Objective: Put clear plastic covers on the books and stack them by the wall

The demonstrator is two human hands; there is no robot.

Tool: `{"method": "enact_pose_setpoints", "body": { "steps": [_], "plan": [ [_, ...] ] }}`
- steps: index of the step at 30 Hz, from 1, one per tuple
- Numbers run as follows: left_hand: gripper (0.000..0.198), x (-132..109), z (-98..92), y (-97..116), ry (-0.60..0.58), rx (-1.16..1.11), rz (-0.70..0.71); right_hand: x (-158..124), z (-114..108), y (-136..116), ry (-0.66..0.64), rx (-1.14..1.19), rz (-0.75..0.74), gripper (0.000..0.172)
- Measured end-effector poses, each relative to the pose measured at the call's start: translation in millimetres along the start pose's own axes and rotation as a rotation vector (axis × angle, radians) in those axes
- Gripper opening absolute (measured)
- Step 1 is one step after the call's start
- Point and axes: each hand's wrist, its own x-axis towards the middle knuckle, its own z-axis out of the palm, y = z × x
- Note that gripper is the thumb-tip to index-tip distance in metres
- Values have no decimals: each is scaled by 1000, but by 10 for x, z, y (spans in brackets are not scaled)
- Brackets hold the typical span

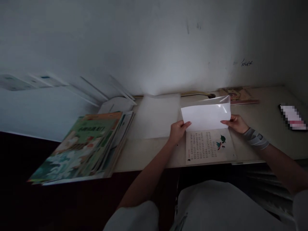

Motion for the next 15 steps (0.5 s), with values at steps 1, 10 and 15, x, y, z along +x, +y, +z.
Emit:
{"method": "enact_pose_setpoints", "body": {
  "steps": [1,10,15],
  "plan": [
    [46,1,9,5,14,17,8,9,7,-6,7,-10,-4,31],
    [37,42,8,-31,-271,-135,-30,1,-187,84,-130,-109,-67,38],
    [34,18,3,-66,-213,-42,-10,-52,-257,175,-202,-143,-35,28]
  ]
}}
